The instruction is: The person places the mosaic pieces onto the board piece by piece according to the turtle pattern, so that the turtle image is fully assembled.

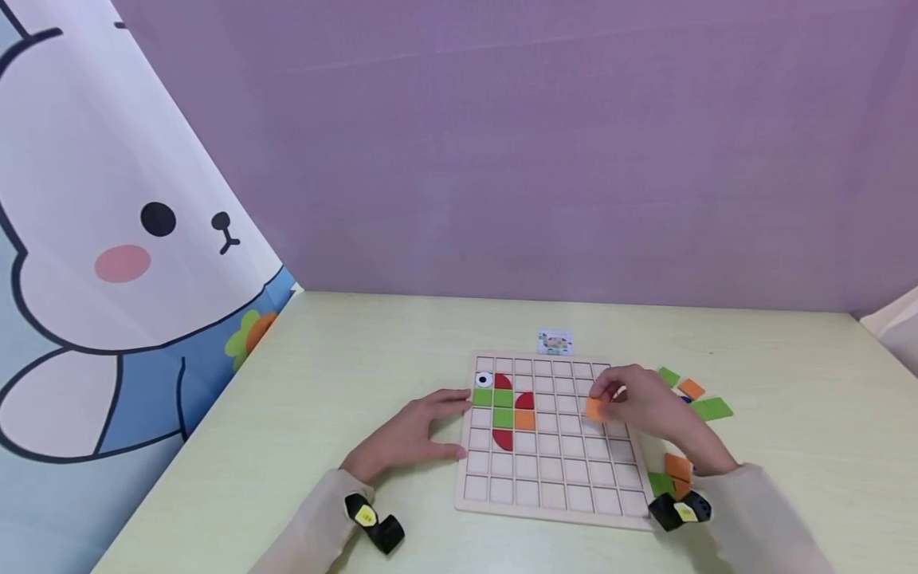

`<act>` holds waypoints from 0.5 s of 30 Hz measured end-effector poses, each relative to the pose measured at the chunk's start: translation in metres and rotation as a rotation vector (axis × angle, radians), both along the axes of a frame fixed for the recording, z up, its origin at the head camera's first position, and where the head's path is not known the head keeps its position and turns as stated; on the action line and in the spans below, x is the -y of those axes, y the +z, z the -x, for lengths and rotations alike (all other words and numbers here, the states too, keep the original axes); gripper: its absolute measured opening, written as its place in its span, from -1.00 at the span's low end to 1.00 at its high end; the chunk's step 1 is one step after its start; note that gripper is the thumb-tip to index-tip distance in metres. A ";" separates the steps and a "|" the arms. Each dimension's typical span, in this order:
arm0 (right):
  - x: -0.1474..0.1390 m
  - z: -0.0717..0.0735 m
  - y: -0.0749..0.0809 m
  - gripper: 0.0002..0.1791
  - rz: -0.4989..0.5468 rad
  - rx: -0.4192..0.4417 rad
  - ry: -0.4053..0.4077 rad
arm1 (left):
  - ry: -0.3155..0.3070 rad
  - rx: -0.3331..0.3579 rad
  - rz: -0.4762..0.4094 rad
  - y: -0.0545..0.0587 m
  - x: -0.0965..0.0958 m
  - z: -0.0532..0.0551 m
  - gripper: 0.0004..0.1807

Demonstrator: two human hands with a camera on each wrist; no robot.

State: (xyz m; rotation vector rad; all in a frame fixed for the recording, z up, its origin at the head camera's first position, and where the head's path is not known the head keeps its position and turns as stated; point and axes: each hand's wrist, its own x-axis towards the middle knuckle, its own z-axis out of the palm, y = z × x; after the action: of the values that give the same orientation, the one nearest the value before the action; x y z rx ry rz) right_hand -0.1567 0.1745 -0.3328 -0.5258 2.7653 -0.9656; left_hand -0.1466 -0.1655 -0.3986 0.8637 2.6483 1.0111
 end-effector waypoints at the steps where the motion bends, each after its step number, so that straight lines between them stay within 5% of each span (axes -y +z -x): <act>1: 0.003 0.000 0.000 -0.86 -0.004 0.003 -0.003 | 0.001 0.002 -0.001 0.000 0.000 0.000 -0.25; 15: 0.034 -0.004 -0.001 -0.87 -0.001 0.051 0.027 | -0.004 -0.001 -0.010 0.001 0.001 -0.002 -0.25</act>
State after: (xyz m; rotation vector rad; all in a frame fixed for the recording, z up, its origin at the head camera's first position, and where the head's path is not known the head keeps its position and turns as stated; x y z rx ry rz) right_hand -0.1531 0.1408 -0.3337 -0.5297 2.7066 -0.9573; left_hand -0.1450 -0.1667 -0.3974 0.8719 2.6435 1.0242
